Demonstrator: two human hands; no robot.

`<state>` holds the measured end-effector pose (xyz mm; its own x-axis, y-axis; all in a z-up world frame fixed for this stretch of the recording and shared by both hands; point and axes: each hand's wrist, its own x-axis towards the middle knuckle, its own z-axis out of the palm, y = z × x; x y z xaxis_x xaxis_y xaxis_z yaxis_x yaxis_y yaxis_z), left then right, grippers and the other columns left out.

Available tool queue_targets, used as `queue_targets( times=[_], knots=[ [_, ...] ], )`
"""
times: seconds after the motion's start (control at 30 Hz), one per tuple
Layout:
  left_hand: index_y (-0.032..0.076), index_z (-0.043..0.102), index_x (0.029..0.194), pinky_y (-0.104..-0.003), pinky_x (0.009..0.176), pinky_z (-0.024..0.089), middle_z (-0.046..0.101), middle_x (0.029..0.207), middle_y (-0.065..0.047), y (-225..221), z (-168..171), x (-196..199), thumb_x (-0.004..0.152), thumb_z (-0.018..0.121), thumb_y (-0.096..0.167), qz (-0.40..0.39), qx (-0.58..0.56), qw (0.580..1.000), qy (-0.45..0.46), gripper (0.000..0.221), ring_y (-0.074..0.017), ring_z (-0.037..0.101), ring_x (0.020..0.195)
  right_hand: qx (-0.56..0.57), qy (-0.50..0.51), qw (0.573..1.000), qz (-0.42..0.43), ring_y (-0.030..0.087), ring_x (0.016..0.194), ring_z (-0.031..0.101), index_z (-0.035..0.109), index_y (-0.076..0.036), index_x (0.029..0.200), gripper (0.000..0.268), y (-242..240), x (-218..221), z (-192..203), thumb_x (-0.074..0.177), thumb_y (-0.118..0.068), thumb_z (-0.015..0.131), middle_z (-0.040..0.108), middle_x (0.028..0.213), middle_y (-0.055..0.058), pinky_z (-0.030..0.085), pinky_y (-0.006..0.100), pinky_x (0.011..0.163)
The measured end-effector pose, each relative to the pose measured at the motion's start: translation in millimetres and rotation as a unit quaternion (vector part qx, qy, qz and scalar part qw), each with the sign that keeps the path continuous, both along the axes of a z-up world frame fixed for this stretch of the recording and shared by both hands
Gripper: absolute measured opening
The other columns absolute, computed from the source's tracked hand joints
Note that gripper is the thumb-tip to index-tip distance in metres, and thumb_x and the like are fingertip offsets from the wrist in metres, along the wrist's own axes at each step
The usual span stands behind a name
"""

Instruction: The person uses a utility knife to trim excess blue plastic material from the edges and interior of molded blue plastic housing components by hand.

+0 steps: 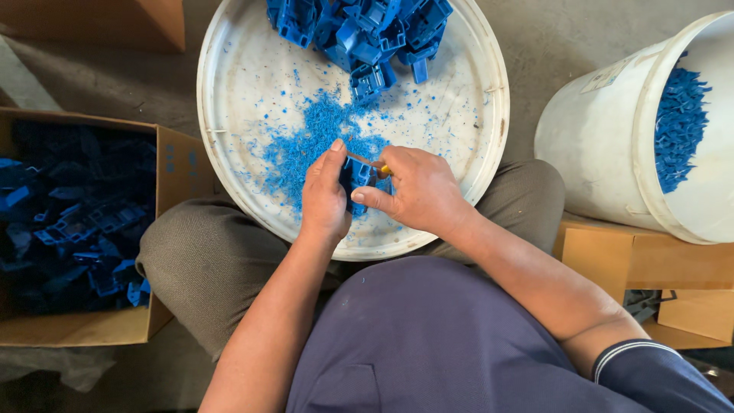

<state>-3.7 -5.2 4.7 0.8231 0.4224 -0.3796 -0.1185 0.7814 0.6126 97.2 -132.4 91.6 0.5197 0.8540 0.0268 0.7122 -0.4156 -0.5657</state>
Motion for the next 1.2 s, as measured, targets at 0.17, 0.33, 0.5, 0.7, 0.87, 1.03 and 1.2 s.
queue_targets(
  times=[0.17,0.33,0.5,0.7,0.87,1.03,1.2],
  knots=[
    [0.005,0.064,0.089,-0.029,0.067,0.051,0.068,0.079,-0.008,-1,5,2,0.103,0.054,0.033,-0.001,-0.013,1.000,0.006,0.033,-0.0133,0.061,0.068,-0.008,-0.017,1.000,0.018,0.034,0.076,0.067,0.062,-0.004,0.090,0.065,-1,-1,0,0.079,-0.067,0.076,0.067,0.078,0.011,0.051,0.046,0.066],
    [0.007,0.061,0.085,-0.027,0.061,0.047,0.063,0.075,-0.004,-2,0,1,0.105,0.056,0.033,0.000,0.011,1.000,0.025,0.034,-0.0098,0.056,0.064,-0.018,-0.037,0.999,0.022,0.035,0.076,0.068,0.063,-0.004,0.091,0.068,-1,-2,-1,0.077,-0.070,0.076,0.067,0.078,0.012,0.052,0.046,0.067],
    [0.007,0.061,0.084,-0.028,0.062,0.048,0.064,0.074,-0.004,-2,-3,3,0.103,0.055,0.034,-0.016,0.014,1.000,0.019,0.034,-0.0101,0.057,0.064,-0.012,-0.045,0.999,0.009,0.034,0.075,0.067,0.062,-0.004,0.089,0.068,-2,-5,-5,0.078,-0.069,0.076,0.066,0.077,0.012,0.052,0.046,0.067],
    [0.009,0.059,0.083,-0.027,0.059,0.045,0.059,0.072,-0.001,-2,-2,4,0.105,0.057,0.034,-0.006,0.027,0.999,0.018,0.034,-0.0086,0.052,0.063,0.013,-0.049,0.999,0.010,0.034,0.076,0.067,0.062,-0.004,0.089,0.067,-3,-6,-6,0.079,-0.069,0.076,0.066,0.079,0.012,0.053,0.045,0.067],
    [0.010,0.059,0.079,-0.027,0.057,0.044,0.057,0.068,0.001,-3,-6,4,0.103,0.058,0.034,-0.005,0.018,0.999,0.028,0.034,-0.0080,0.051,0.060,-0.006,-0.049,0.999,0.015,0.035,0.074,0.066,0.061,-0.003,0.088,0.067,-3,-6,-5,0.081,-0.068,0.076,0.065,0.077,0.013,0.052,0.047,0.067],
    [0.014,0.054,0.078,-0.027,0.054,0.035,0.049,0.068,0.006,-4,-14,3,0.107,0.060,0.031,-0.005,0.033,0.999,0.008,0.035,-0.0048,0.041,0.060,-0.029,-0.046,0.998,0.028,0.036,0.075,0.065,0.059,-0.006,0.083,0.062,-1,-6,-4,0.084,-0.067,0.074,0.064,0.076,0.012,0.051,0.048,0.066],
    [0.013,0.051,0.071,-0.027,0.054,0.033,0.046,0.067,0.007,-3,-7,1,0.108,0.056,0.030,-0.002,0.190,0.980,0.050,0.041,-0.0042,0.037,0.062,-0.043,-0.006,0.999,0.030,0.036,0.068,0.065,0.058,-0.006,0.076,0.059,-6,-4,-12,0.086,-0.063,0.071,0.063,0.070,0.012,0.048,0.047,0.060]
  ],
)
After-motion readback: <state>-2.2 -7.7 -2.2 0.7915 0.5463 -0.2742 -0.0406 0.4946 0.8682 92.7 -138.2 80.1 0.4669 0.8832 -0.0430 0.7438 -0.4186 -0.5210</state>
